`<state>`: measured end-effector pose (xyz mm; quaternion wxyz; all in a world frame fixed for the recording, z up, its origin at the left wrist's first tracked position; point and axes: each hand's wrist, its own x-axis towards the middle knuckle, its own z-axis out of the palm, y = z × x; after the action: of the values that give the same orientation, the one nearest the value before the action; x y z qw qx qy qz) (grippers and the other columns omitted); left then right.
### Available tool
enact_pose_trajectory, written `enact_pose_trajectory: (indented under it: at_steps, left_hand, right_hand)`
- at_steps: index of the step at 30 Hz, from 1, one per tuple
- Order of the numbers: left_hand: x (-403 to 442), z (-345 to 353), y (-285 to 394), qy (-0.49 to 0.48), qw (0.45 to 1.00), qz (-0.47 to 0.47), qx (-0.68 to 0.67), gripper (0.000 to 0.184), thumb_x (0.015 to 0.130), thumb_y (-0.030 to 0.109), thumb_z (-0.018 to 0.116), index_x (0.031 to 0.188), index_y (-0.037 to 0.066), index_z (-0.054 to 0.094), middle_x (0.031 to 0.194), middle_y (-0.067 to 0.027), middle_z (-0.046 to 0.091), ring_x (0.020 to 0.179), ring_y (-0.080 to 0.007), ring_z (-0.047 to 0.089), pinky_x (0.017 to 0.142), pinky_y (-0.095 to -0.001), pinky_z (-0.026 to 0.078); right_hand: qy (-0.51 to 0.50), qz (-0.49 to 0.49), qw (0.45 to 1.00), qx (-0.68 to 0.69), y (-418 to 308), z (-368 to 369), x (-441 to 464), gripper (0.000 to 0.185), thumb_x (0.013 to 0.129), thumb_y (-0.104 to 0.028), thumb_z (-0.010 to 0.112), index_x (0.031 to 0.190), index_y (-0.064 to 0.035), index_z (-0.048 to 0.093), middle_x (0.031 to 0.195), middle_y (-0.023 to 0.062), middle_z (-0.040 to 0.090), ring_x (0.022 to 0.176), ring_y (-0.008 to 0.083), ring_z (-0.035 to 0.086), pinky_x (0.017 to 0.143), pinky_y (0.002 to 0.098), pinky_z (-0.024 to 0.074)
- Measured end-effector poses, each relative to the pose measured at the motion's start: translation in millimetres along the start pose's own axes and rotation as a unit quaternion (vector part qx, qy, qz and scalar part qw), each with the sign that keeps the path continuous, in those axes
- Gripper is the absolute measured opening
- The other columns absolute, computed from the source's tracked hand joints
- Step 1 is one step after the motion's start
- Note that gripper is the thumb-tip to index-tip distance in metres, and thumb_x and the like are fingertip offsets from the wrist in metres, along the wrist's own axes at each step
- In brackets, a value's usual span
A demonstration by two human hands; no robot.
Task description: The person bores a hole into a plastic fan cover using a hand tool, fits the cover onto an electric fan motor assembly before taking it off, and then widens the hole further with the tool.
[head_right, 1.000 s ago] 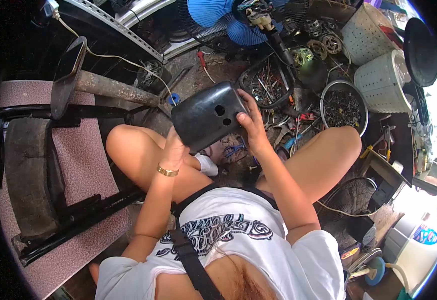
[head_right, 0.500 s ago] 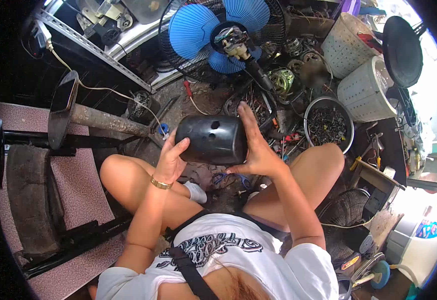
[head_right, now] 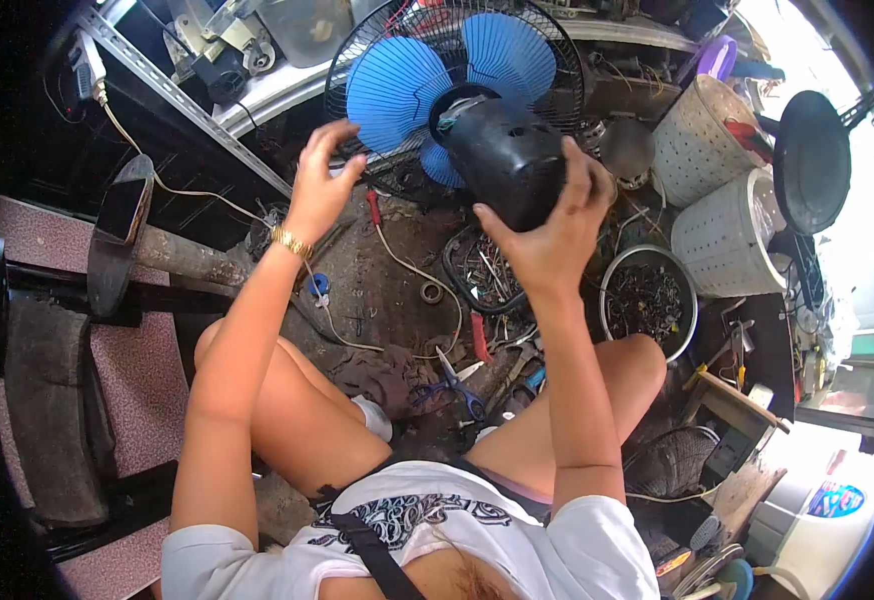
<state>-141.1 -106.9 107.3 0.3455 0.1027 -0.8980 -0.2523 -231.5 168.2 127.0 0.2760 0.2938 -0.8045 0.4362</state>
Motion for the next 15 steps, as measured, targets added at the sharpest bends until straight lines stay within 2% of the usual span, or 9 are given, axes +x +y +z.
enact_pose_trajectory:
  at_steps: [2, 3, 5, 6, 8, 9, 10, 12, 15]
  left_hand:
    - [25.1, 1.0, 1.5, 0.062, 0.994, 0.035, 0.084, 0.038, 0.081, 0.011, 0.068, 0.117, 0.005, 0.061, 0.123, -0.0131, 0.059, 0.114, -0.0317, 0.055, 0.099, -0.0395, 0.042]
    - [38.6, 2.1, -1.0, 0.064, 0.994, 0.033, 0.084, 0.038, 0.081, 0.011, 0.068, 0.117, 0.005, 0.061, 0.123, -0.0131, 0.059, 0.114, -0.0317, 0.055, 0.099, -0.0395, 0.042]
    - [63.8, 5.0, -4.1, 0.077, 0.991, 0.095, 0.062, 0.035, 0.081, 0.012, 0.069, 0.114, 0.006, 0.063, 0.115, -0.0126, 0.062, 0.109, -0.032, 0.057, 0.095, -0.0394, 0.045]
    - [73.7, 7.1, -2.1, 0.078, 0.991, 0.095, 0.061, 0.035, 0.081, 0.012, 0.069, 0.114, 0.006, 0.063, 0.115, -0.0126, 0.062, 0.109, -0.032, 0.057, 0.095, -0.0394, 0.045]
    - [90.7, 13.9, 4.4, 0.026, 0.993, 0.098, 0.054, 0.03, 0.081, 0.014, 0.069, 0.109, 0.008, 0.066, 0.107, -0.0127, 0.065, 0.103, -0.0323, 0.06, 0.089, -0.0395, 0.048]
    - [98.2, 18.7, 5.7, 0.013, 0.991, 0.12, 0.059, 0.027, 0.082, 0.015, 0.068, 0.107, 0.008, 0.067, 0.102, -0.0129, 0.067, 0.097, -0.0328, 0.063, 0.084, -0.0401, 0.05]
    - [103.5, 24.8, 8.2, 0.013, 0.991, 0.119, 0.058, 0.027, 0.082, 0.015, 0.068, 0.107, 0.008, 0.067, 0.102, -0.0129, 0.067, 0.097, -0.0328, 0.063, 0.084, -0.0401, 0.05]
    - [112.9, 38.8, 10.4, -0.043, 0.985, 0.126, 0.114, 0.023, 0.081, 0.015, 0.067, 0.103, 0.01, 0.068, 0.098, -0.0109, 0.067, 0.093, -0.0319, 0.065, 0.081, -0.0418, 0.053]
    - [123.2, 57.3, 11.9, -0.061, 0.974, 0.152, 0.158, 0.016, 0.082, 0.01, 0.061, 0.097, 0.008, 0.068, 0.095, -0.0127, 0.068, 0.09, -0.0321, 0.067, 0.077, -0.0417, 0.055]
  right_hand:
    - [-0.01, -0.013, 1.0, -0.024, -7.2, 16.4, 2.1, 0.105, 0.052, -0.037, 0.089, 0.142, -0.0157, 0.038, 0.129, 0.019, 0.04, 0.12, 0.0396, 0.041, 0.102, 0.0488, 0.0379]
    - [-0.012, -0.036, 0.999, -0.033, -10.0, 23.2, 4.3, 0.104, 0.052, -0.034, 0.089, 0.142, -0.0198, 0.038, 0.13, 0.0186, 0.039, 0.118, 0.04, 0.042, 0.098, 0.0499, 0.0399]
    - [-0.024, -0.044, 0.997, -0.059, -10.3, 36.2, 6.5, 0.103, 0.053, -0.033, 0.089, 0.142, -0.0216, 0.039, 0.131, 0.0184, 0.038, 0.117, 0.0403, 0.042, 0.097, 0.05, 0.04]
    - [-0.035, -0.049, 0.995, -0.084, -9.8, 42.5, 7.2, 0.102, 0.053, -0.032, 0.089, 0.142, -0.0233, 0.039, 0.131, 0.0182, 0.037, 0.117, 0.0406, 0.042, 0.096, 0.0502, 0.04]
    - [-0.034, -0.057, 0.995, -0.077, -7.3, 53.0, 8.5, 0.101, 0.054, -0.031, 0.089, 0.142, -0.0256, 0.039, 0.132, 0.0182, 0.036, 0.116, 0.0411, 0.042, 0.095, 0.0505, 0.0399]
    - [-0.04, -0.053, 0.994, -0.084, -4.8, 58.2, 8.0, 0.1, 0.054, -0.035, 0.088, 0.141, -0.0223, 0.04, 0.131, 0.0181, 0.038, 0.118, 0.0402, 0.041, 0.098, 0.0506, 0.0378]
    - [-0.046, -0.049, 0.994, -0.091, -2.5, 63.0, 6.9, 0.099, 0.055, -0.038, 0.088, 0.14, -0.019, 0.042, 0.13, 0.018, 0.041, 0.119, 0.0392, 0.041, 0.1, 0.0507, 0.0356]
    - [-0.037, -0.061, 0.994, -0.087, 4.0, 69.9, 6.1, 0.099, 0.055, -0.038, 0.088, 0.14, -0.0191, 0.042, 0.131, 0.0179, 0.04, 0.12, 0.0392, 0.041, 0.1, 0.0508, 0.0356]
    - [-0.025, -0.087, 0.993, -0.07, 17.0, 76.7, 5.1, 0.1, 0.055, -0.036, 0.088, 0.141, -0.0213, 0.04, 0.132, 0.0186, 0.038, 0.12, 0.0399, 0.04, 0.098, 0.0516, 0.0359]
